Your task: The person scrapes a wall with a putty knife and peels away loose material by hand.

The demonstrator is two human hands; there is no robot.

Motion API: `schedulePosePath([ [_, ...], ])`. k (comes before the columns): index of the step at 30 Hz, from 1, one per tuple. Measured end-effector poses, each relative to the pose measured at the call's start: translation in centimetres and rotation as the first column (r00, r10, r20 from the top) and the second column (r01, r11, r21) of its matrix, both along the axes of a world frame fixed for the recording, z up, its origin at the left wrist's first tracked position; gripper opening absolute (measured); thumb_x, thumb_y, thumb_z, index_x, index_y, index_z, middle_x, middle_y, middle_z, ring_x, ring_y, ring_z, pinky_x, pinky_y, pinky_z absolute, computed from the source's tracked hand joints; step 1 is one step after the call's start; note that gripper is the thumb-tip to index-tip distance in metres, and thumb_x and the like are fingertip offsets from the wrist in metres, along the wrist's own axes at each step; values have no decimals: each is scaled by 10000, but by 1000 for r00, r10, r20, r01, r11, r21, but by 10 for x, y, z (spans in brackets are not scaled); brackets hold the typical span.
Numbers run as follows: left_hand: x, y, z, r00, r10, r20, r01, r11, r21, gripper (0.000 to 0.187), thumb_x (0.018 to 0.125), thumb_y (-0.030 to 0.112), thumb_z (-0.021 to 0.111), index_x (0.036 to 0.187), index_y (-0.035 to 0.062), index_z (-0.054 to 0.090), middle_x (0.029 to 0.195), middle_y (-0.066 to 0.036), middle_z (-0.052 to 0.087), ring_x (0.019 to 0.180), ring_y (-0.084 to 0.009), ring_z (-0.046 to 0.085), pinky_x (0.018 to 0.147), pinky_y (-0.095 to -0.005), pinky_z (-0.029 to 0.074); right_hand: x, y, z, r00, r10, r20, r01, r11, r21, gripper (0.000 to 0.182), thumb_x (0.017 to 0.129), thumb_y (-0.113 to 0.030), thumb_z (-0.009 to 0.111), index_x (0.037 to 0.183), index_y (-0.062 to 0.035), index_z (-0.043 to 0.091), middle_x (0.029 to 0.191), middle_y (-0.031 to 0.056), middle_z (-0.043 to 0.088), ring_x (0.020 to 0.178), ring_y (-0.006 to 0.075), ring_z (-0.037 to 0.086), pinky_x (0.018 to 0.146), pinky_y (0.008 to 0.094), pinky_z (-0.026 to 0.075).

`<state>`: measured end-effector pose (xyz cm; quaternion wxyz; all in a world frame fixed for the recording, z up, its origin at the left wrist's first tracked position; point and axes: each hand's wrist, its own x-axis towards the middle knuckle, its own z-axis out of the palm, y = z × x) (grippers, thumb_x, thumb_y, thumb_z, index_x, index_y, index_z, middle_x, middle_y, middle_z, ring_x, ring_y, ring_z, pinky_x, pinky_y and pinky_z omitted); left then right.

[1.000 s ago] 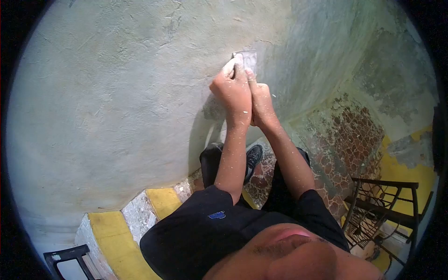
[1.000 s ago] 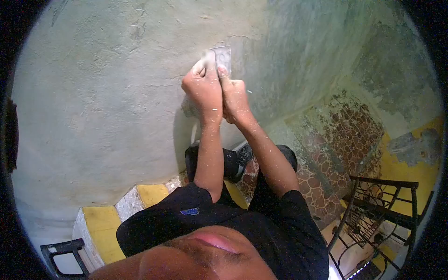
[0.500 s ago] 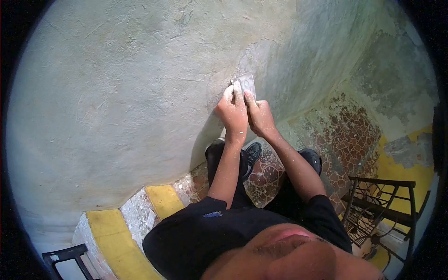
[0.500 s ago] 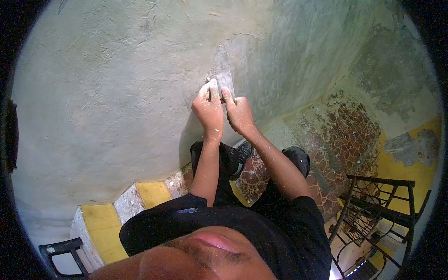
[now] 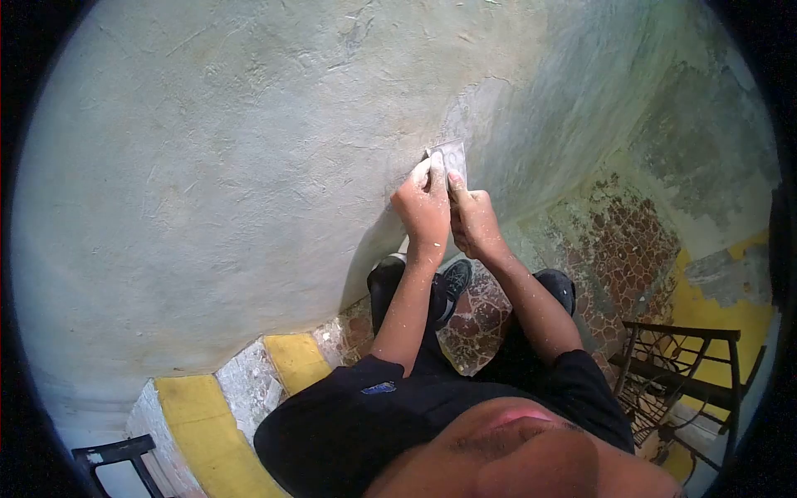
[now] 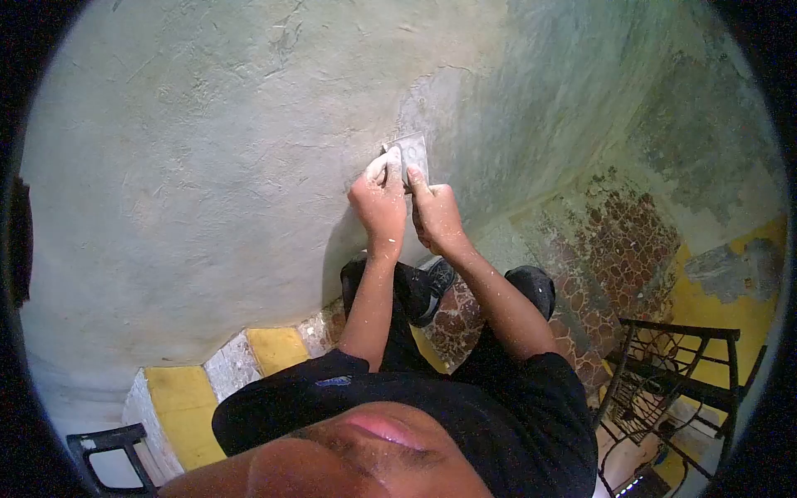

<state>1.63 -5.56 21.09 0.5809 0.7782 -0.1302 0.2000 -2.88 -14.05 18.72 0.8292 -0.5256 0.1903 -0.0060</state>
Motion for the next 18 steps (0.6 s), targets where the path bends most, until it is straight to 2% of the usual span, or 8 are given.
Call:
schedulePosePath([
  [1, -1, -2, 6, 1000, 2, -4, -2, 1000, -12, 247, 998, 127, 663, 1024, -114, 713, 811, -108, 752, 699, -96, 617, 619, -314, 515, -1, 0, 7, 1000, 2, -4, -2, 1000, -12, 623, 1031, -544, 547, 613, -82, 528, 472, -29, 431, 362, 91, 381, 333, 299, 268],
  [3, -4, -7, 19, 999, 43, 17, -44, 997, 64, 256, 981, 150, 680, 983, -104, 712, 761, -177, 729, 689, -100, 611, 605, -353, 499, -4, 0, 17, 1000, -20, 0, 20, 990, 138, 587, 1031, -529, 556, 626, -105, 515, 489, -42, 419, 352, 81, 345, 317, 283, 231],
  [4, -6, -10, 26, 999, 51, -4, -51, 998, 47, 257, 973, 160, 678, 940, -93, 706, 731, -228, 686, 647, -154, 642, 606, -389, 498, -4, -2, 20, 1000, -17, -4, 18, 992, 124, 587, 1031, -529, 556, 626, -105, 515, 489, -42, 419, 352, 81, 345, 317, 283, 231],
  [8, -5, -21, 20, 994, 95, 50, -98, 994, 52, 254, 979, 146, 658, 908, -95, 698, 735, -250, 678, 599, -226, 650, 594, -394, 488, -16, -13, 45, 999, 14, -47, -8, 994, 112, 567, 1035, -505, 561, 652, -88, 541, 518, -36, 448, 359, 82, 349, 324, 289, 235],
  [10, -8, -27, 24, 994, 104, 36, -103, 994, -20, 236, 976, 125, 651, 922, -100, 701, 764, -255, 695, 604, -287, 673, 596, -393, 494, -16, -13, 47, 998, 15, -60, -9, 996, 91, 564, 1036, -496, 563, 660, -76, 555, 529, -27, 471, 367, 84, 365, 328, 294, 242],
  [12, -12, -30, 22, 993, 115, 35, -112, 991, -70, 230, 974, 120, 651, 934, -101, 702, 774, -252, 703, 631, -285, 694, 603, -392, 503, -4, -5, 26, 992, -121, -22, 122, 992, 28, 566, 1036, -488, 568, 686, -45, 589, 557, -3, 519, 391, 93, 410, 343, 301, 271],
  [14, -6, -29, 12, 992, 108, 59, -100, 989, -113, 214, 972, 104, 645, 976, -102, 706, 807, -244, 727, 714, -281, 743, 631, -385, 532, -3, -2, 17, 992, -123, -6, 124, 992, 21, 568, 1036, -485, 570, 693, -33, 598, 571, 7, 539, 405, 97, 431, 351, 304, 284],
  [18, -2, -26, 7, 990, 107, 93, -102, 993, -55, 206, 972, 94, 641, 991, -100, 708, 836, -248, 735, 738, -270, 750, 643, -380, 542, 10, 5, -1, 985, -163, 57, 162, 986, 22, 587, 1036, -491, 569, 681, -24, 599, 602, 22, 572, 446, 99, 455, 377, 311, 311],
])
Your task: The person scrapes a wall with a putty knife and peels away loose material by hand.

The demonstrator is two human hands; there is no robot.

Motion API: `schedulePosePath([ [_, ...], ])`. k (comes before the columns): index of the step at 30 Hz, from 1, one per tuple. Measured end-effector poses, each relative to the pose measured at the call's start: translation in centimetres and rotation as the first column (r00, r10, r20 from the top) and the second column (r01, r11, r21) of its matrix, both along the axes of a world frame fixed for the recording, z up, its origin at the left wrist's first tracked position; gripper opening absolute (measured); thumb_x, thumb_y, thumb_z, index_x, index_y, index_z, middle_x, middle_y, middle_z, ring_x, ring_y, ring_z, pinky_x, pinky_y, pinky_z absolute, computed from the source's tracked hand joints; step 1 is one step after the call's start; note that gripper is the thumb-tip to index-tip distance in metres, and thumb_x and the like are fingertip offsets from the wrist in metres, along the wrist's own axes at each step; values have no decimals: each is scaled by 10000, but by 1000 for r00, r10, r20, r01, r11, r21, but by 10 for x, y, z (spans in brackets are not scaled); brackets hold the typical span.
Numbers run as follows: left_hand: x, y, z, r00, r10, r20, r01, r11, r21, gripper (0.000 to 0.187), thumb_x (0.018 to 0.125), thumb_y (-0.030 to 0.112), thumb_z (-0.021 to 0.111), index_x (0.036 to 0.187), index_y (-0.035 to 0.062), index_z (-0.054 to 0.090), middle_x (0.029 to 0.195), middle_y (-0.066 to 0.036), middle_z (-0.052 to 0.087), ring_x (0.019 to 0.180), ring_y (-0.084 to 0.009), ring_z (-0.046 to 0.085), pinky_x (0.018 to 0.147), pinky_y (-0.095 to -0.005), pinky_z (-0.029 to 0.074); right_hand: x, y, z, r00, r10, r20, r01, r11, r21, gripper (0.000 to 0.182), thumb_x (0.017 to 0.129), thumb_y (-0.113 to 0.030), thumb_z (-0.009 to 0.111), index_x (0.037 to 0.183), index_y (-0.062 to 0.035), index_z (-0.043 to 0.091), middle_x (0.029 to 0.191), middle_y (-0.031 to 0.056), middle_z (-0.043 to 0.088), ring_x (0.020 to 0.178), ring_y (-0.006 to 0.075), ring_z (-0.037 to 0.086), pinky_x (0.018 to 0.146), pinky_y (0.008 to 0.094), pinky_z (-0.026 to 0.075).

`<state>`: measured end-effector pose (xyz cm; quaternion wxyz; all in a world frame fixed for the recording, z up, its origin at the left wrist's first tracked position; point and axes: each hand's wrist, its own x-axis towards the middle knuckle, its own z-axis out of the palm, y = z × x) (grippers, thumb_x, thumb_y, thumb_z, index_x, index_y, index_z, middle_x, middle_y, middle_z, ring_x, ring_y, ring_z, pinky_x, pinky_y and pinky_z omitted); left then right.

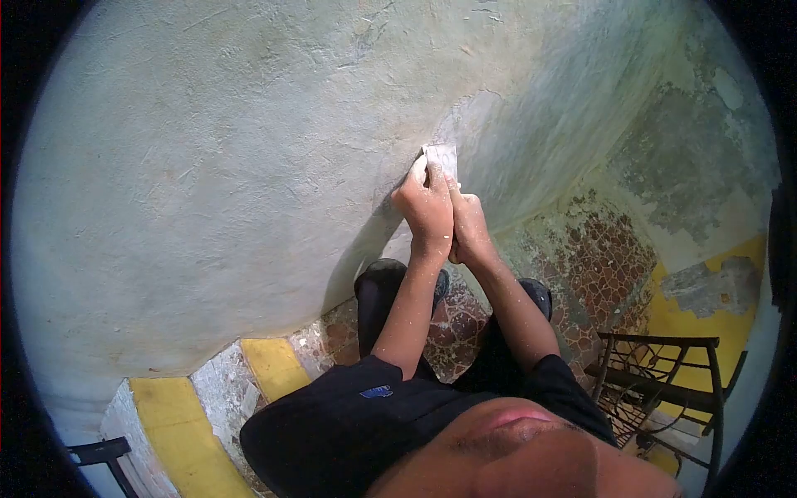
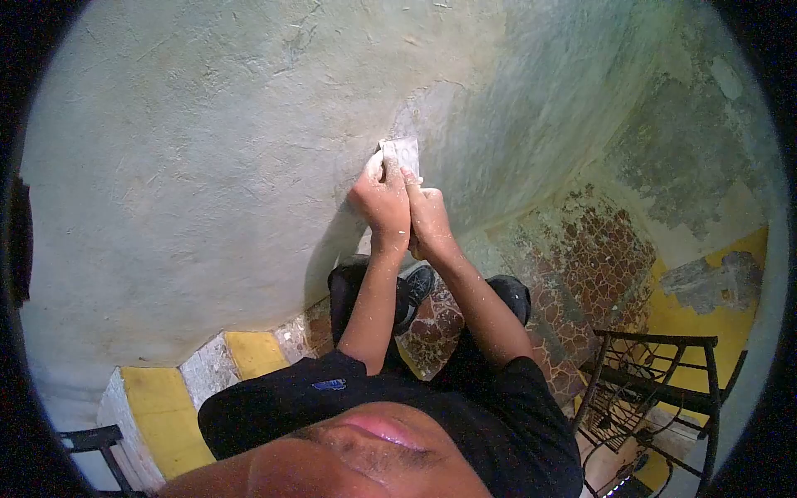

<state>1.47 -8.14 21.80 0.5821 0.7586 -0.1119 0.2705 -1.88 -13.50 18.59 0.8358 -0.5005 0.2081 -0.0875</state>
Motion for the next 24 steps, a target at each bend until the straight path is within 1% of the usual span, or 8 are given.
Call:
schedulePosePath([
  [2, 2, 0, -3, 1000, -2, 11, 2, 1000, 7, 204, 971, 94, 643, 998, -95, 713, 844, -247, 736, 737, -269, 750, 643, -386, 543, 1, 0, -4, 998, -54, 34, 54, 998, 13, 594, 1036, -496, 567, 677, -23, 598, 604, 21, 572, 456, 98, 455, 384, 316, 318],
  [9, 2, 3, 1, 999, 32, 40, -37, 992, 117, 219, 975, 117, 648, 1004, -86, 723, 829, -235, 740, 726, -274, 750, 633, -387, 539, 3, -4, -5, 1000, 10, -11, -11, 996, -84, 630, 1034, -506, 566, 638, -16, 583, 594, 17, 560, 473, 99, 446, 411, 334, 338],
  [14, 6, -4, -7, 1000, 20, 13, -19, 998, -52, 253, 994, 155, 641, 996, -83, 726, 816, -251, 725, 721, -299, 748, 634, -394, 537, 3, -10, -5, 999, 2, 45, 5, 988, -153, 639, 1031, -497, 580, 601, -25, 565, 588, 16, 560, 491, 95, 448, 426, 333, 349],
  [17, 9, -8, -12, 998, 39, 58, -34, 995, -91, 264, 1002, 172, 641, 998, -76, 729, 805, -250, 721, 710, -286, 743, 629, -391, 530, -1, -14, 9, 1000, -15, 9, 17, 960, -281, 629, 1029, -481, 596, 594, -28, 558, 585, 8, 555, 517, 88, 458, 447, 324, 356],
  [19, 15, -16, 8, 992, 38, 122, -29, 997, -71, 265, 1002, 174, 644, 1006, -76, 729, 809, -250, 724, 707, -276, 738, 630, -391, 528, 13, -23, 10, 965, -82, 251, 192, 870, -454, 627, 1030, -472, 601, 605, -12, 573, 589, 6, 556, 539, 81, 467, 465, 315, 367],
  [20, 17, -21, 21, 983, 31, 183, -22, 999, -49, 266, 1003, 177, 647, 1013, -76, 729, 812, -249, 727, 703, -267, 734, 631, -391, 526, 21, -27, 16, 965, -58, 255, 120, 965, -235, 636, 1033, -475, 595, 623, 10, 591, 597, 6, 560, 548, 79, 476, 472, 310, 377],
  [23, 9, -25, 83, 994, -112, -3, 112, 991, -80, 286, 1006, 198, 640, 1007, -76, 721, 824, -263, 714, 720, -321, 728, 660, -412, 528, 29, -33, 56, 952, -70, 297, 133, 971, -200, 660, 1046, -498, 563, 650, 26, 622, 623, 16, 592, 570, 80, 499, 482, 305, 390],
  [24, 9, -24, 87, 994, -106, 9, 107, 991, -75, 286, 1006, 198, 640, 1007, -76, 721, 824, -263, 714, 720, -321, 728, 660, -412, 528, 33, -30, 57, 949, -65, 308, 130, 972, -195, 660, 1046, -498, 563, 650, 26, 622, 623, 16, 592, 570, 80, 499, 482, 305, 390],
])
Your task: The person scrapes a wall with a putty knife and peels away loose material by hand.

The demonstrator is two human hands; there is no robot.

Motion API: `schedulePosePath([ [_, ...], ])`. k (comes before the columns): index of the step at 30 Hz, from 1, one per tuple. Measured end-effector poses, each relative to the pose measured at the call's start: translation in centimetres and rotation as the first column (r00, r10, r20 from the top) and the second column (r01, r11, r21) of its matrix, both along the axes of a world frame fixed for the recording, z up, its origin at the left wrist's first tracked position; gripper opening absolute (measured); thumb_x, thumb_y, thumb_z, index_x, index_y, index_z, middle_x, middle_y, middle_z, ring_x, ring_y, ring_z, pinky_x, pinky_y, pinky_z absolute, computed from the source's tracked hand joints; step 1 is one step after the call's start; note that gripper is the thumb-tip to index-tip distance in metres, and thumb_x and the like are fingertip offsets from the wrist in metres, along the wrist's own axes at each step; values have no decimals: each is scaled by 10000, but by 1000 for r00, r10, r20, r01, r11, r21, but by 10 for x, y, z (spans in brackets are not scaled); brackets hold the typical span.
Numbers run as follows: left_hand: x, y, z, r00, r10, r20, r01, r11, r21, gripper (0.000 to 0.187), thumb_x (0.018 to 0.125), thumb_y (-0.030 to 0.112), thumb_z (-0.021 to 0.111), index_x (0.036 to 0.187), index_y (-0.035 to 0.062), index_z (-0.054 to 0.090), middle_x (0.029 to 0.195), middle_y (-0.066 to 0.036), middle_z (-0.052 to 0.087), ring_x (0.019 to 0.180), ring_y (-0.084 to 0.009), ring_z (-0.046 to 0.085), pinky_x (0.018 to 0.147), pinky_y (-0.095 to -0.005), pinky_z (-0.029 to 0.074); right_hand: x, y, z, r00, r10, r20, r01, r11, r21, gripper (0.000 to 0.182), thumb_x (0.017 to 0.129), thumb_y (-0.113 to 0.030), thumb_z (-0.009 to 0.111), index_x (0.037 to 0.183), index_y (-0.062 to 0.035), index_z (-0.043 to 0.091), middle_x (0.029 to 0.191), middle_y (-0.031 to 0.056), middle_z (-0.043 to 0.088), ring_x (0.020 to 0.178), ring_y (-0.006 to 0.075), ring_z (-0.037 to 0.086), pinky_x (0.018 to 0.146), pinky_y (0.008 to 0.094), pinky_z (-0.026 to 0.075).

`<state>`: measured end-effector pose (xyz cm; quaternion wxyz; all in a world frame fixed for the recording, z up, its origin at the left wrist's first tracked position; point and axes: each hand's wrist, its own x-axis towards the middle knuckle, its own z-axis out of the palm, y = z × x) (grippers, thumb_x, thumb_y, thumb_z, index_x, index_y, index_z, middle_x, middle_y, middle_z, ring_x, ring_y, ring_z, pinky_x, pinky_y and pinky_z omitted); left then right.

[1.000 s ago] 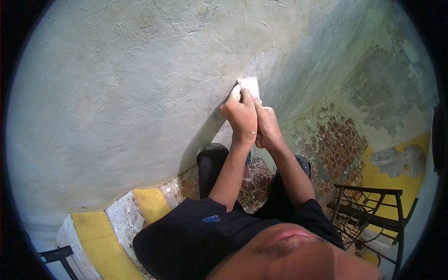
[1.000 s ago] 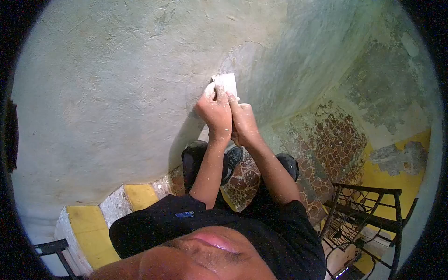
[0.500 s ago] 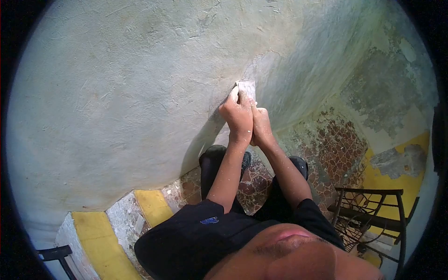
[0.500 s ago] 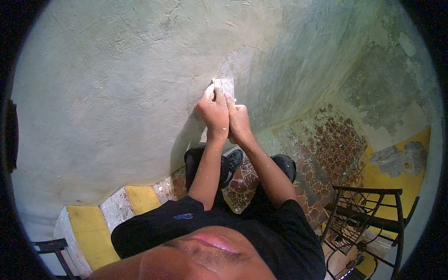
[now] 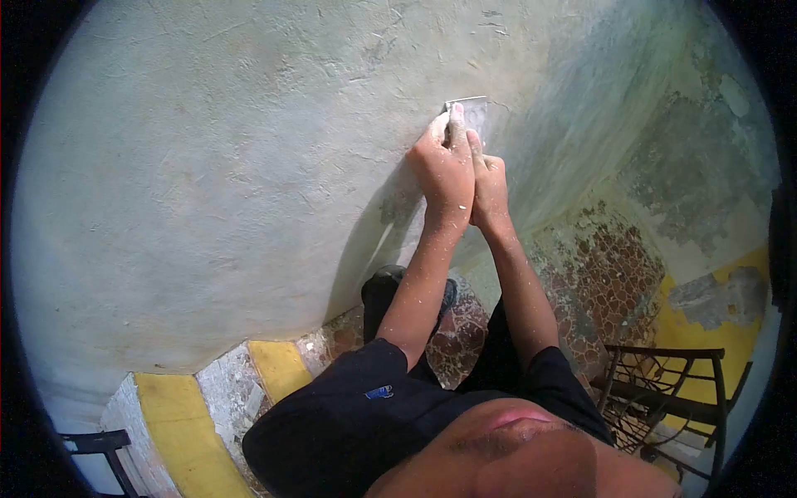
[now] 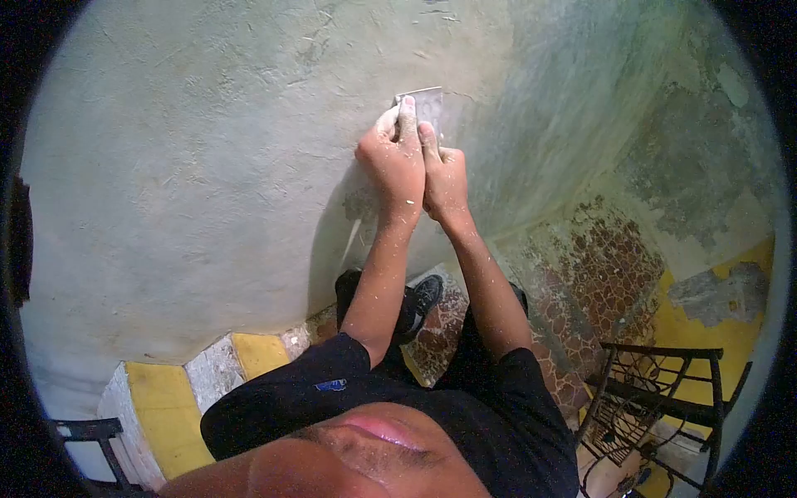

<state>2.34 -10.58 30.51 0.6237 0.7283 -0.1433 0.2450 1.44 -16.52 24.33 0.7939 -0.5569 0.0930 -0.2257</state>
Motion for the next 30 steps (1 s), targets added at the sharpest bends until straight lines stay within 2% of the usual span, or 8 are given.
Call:
schedulePosePath([
  [7, 4, 21, -68, 996, -68, 58, 57, 983, 172, 267, 1008, 189, 632, 1011, -65, 715, 839, -225, 730, 782, -262, 752, 716, -385, 563, -2, -24, -60, 995, 91, -36, -87, 992, 94, 688, 1049, -534, 531, 771, 69, 708, 622, 33, 615, 612, 102, 542, 546, 302, 439],
  [9, 11, 29, -92, 936, -289, -200, 326, 927, 186, 265, 992, 192, 649, 1002, -65, 713, 835, -186, 746, 776, -198, 745, 712, -360, 565, -17, -33, -56, 967, -206, -149, 128, 901, -414, 714, 1029, -584, 535, 671, 25, 634, 559, 28, 556, 527, 86, 483, 478, 306, 380],
  [10, 14, 29, -100, 901, -358, -246, 395, 910, 123, 229, 982, 188, 625, 962, -22, 714, 808, -232, 706, 778, -354, 735, 681, -406, 549, -18, -44, -61, 966, -207, -155, 125, 898, -422, 714, 1029, -584, 535, 671, 25, 634, 559, 28, 556, 527, 86, 483, 478, 306, 380],
  [15, 17, 31, -121, 778, -486, -399, 621, 694, 365, 159, 896, 145, 696, 936, -1, 742, 826, -220, 722, 812, -329, 744, 736, -411, 553, -40, -95, -64, 884, -425, -194, 364, 887, -284, 670, 991, -638, 560, 585, -144, 361, 502, -45, 348, 374, 87, 335, 350, 292, 248],
  [17, 21, 28, -146, 659, -504, -558, 752, 441, 490, 162, 872, 137, 755, 937, -11, 763, 843, -173, 755, 784, -246, 743, 741, -376, 559, -54, -110, -55, 844, -473, -251, 416, 875, -249, 572, 1016, -576, 566, 716, -108, 431, 535, -28, 375, 397, 107, 379, 373, 306, 305],
  [21, 0, 39, -148, 711, -407, -573, 701, 357, 617, 230, 849, 216, 806, 858, -11, 765, 800, -212, 720, 763, -341, 727, 730, -421, 556, -78, -134, -54, 843, -526, -112, 519, 850, -85, 269, 1030, -260, 568, 1027, -26, 435, 700, 31, 465, 565, 175, 527, 535, 382, 482],
  [24, -5, 43, -136, 690, -305, -656, 723, 341, 601, 250, 894, 242, 773, 910, -6, 746, 887, -245, 727, 898, -423, 719, 790, -474, 565, -81, -149, -68, 743, -670, 15, 670, 743, -6, 186, 994, -151, 553, 1042, -9, 444, 768, 49, 492, 644, 202, 557, 645, 423, 550],
  [30, -2, 45, -143, 765, -390, -513, 641, 544, 542, 218, 937, 208, 717, 920, -9, 714, 857, -241, 718, 866, -427, 707, 754, -480, 549, -68, -126, -74, 920, -388, 61, 389, 921, -17, 344, 987, -129, 568, 1269, -7, 411, 896, 93, 586, 726, 213, 638, 674, 436, 595],
])
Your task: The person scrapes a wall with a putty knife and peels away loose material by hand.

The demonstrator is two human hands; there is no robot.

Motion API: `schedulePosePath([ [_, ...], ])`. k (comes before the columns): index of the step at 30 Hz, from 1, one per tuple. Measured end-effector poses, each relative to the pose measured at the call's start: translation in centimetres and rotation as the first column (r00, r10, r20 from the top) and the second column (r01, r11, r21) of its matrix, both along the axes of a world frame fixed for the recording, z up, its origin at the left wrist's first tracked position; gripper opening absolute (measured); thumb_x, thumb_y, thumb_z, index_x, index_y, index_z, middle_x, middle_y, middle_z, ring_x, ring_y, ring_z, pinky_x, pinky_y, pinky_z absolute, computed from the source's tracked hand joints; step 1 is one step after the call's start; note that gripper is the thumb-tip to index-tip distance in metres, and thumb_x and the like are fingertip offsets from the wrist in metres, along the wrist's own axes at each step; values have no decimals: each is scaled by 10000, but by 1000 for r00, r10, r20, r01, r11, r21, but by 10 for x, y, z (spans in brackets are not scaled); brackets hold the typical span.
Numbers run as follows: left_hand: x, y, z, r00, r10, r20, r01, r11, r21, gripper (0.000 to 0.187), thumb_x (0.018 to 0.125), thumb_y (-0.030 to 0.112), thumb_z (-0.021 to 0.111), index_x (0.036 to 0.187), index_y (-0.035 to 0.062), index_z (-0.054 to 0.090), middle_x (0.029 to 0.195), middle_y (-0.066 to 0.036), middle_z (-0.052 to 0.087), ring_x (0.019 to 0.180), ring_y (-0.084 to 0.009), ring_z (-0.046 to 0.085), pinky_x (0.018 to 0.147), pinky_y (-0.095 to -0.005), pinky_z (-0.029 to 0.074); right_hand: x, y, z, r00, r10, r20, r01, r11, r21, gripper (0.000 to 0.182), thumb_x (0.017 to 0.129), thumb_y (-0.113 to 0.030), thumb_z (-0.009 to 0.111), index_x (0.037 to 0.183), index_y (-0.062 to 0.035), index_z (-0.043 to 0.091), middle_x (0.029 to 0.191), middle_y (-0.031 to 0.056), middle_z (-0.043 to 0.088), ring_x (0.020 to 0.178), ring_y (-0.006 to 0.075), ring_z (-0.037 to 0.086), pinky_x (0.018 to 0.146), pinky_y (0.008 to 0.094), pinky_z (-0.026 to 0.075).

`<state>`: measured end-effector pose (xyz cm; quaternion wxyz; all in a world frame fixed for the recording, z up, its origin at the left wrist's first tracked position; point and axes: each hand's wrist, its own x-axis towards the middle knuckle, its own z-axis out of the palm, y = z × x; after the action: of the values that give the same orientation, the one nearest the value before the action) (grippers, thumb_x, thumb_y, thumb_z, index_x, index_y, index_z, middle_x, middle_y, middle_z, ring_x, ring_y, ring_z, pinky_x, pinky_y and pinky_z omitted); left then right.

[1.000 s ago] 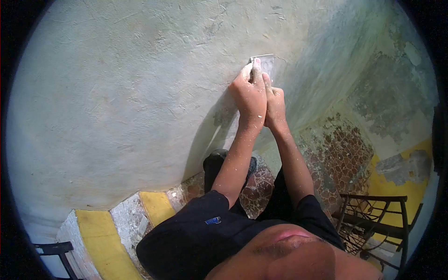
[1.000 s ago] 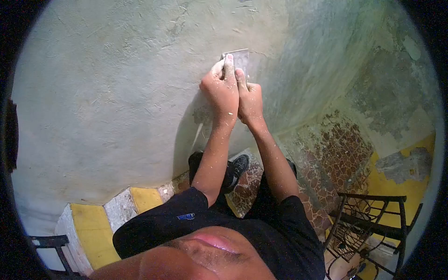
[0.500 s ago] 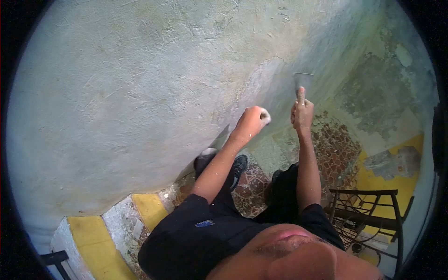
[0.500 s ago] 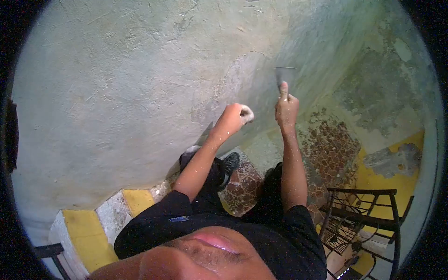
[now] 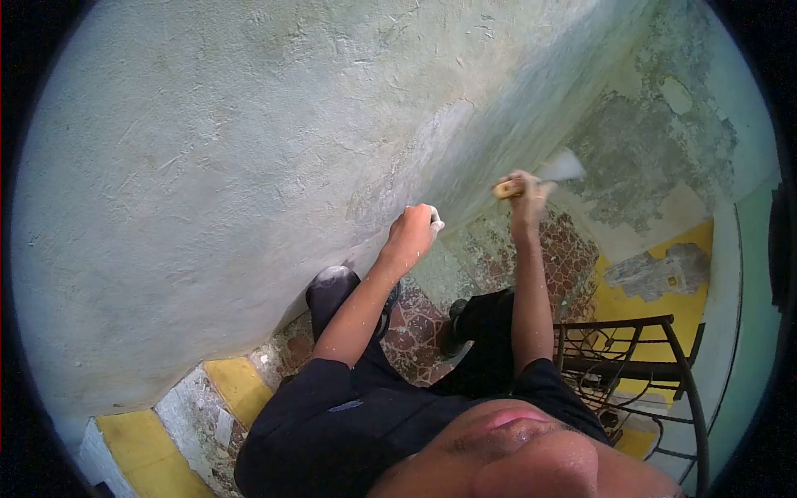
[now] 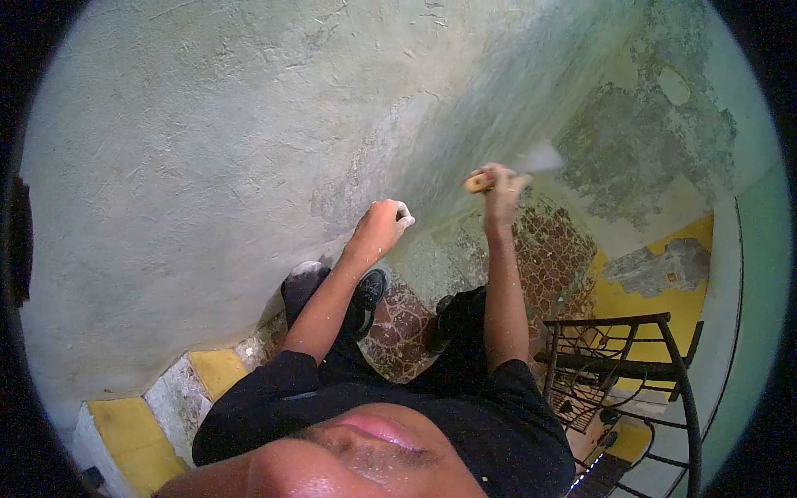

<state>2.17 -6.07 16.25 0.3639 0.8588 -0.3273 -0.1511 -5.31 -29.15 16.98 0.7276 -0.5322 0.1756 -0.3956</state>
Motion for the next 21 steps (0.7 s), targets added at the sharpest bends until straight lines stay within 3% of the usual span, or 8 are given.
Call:
schedulePosePath([
  [2, 2, -1, 3, 999, 33, -1, -33, 996, -86, 229, 938, 218, 715, 951, -10, 720, 846, -234, 714, 831, -408, 706, 746, -456, 540, 5, 29, 11, 991, 94, -94, -98, 994, -44, 403, 1008, -164, 573, 1342, -27, 395, 881, 97, 596, 702, 209, 645, 623, 416, 591],
  [4, 4, 0, 8, 998, 62, 4, -61, 985, -164, 243, 939, 228, 714, 982, -11, 726, 835, -226, 710, 796, -389, 704, 737, -433, 531, 14, 39, 5, 868, 425, -256, -451, 891, -49, 523, 1053, -229, 544, 1471, -42, 292, 831, 97, 595, 598, 204, 613, 511, 382, 550],
  [5, 5, 1, 10, 998, 71, 0, -69, 978, -196, 240, 946, 220, 704, 979, -17, 722, 834, -224, 710, 783, -375, 705, 735, -425, 531, 17, 41, 4, 870, 426, -246, -451, 891, -51, 523, 1053, -229, 544, 1471, -42, 292, 831, 97, 595, 598, 204, 613, 511, 382, 550],
  [8, 8, 4, 13, 997, 80, -4, -79, 974, -211, 233, 955, 206, 694, 983, -25, 717, 831, -219, 710, 754, -341, 704, 724, -409, 528, 23, 50, 10, 938, 317, -139, -308, 948, 79, 575, 1091, -391, 473, 1516, -75, 251, 811, 81, 580, 521, 149, 516, 448, 329, 477],
  [12, 8, 6, 12, 998, 66, -17, -69, 965, -252, 221, 960, 189, 690, 1006, -27, 714, 816, -209, 708, 721, -293, 696, 700, -389, 521, 27, 41, 5, 947, 315, -65, -309, 947, 85, 589, 1089, -391, 477, 1541, -85, 252, 799, 61, 571, 498, 139, 487, 420, 330, 449],
  [15, 7, 6, 16, 997, 69, -19, -72, 962, -264, 220, 961, 185, 688, 1010, -28, 714, 815, -209, 708, 716, -285, 694, 689, -386, 516, 31, 47, -5, 973, 30, -231, -95, 957, -274, 556, 1094, -264, 463, 1606, -133, 291, 794, 37, 561, 668, 107, 544, 635, 299, 516],
  [19, 7, 8, 22, 994, 85, -64, -97, 968, -232, 227, 964, 190, 685, 1012, -30, 713, 815, -214, 707, 716, -291, 691, 689, -388, 514, 29, 67, -1, 959, 0, -283, -107, 926, -361, 521, 1076, -173, 490, 1586, -170, 383, 898, 54, 619, 813, 110, 578, 782, 304, 515],
  [21, 7, 8, 22, 993, 111, -27, -115, 967, -230, 236, 964, 195, 684, 1019, -33, 712, 817, -218, 706, 716, -299, 688, 689, -390, 513, 35, 73, -8, 968, -182, -172, 25, 752, -658, 516, 1063, -116, 508, 1569, -178, 427, 1027, 52, 664, 841, 135, 586, 801, 322, 514],
])
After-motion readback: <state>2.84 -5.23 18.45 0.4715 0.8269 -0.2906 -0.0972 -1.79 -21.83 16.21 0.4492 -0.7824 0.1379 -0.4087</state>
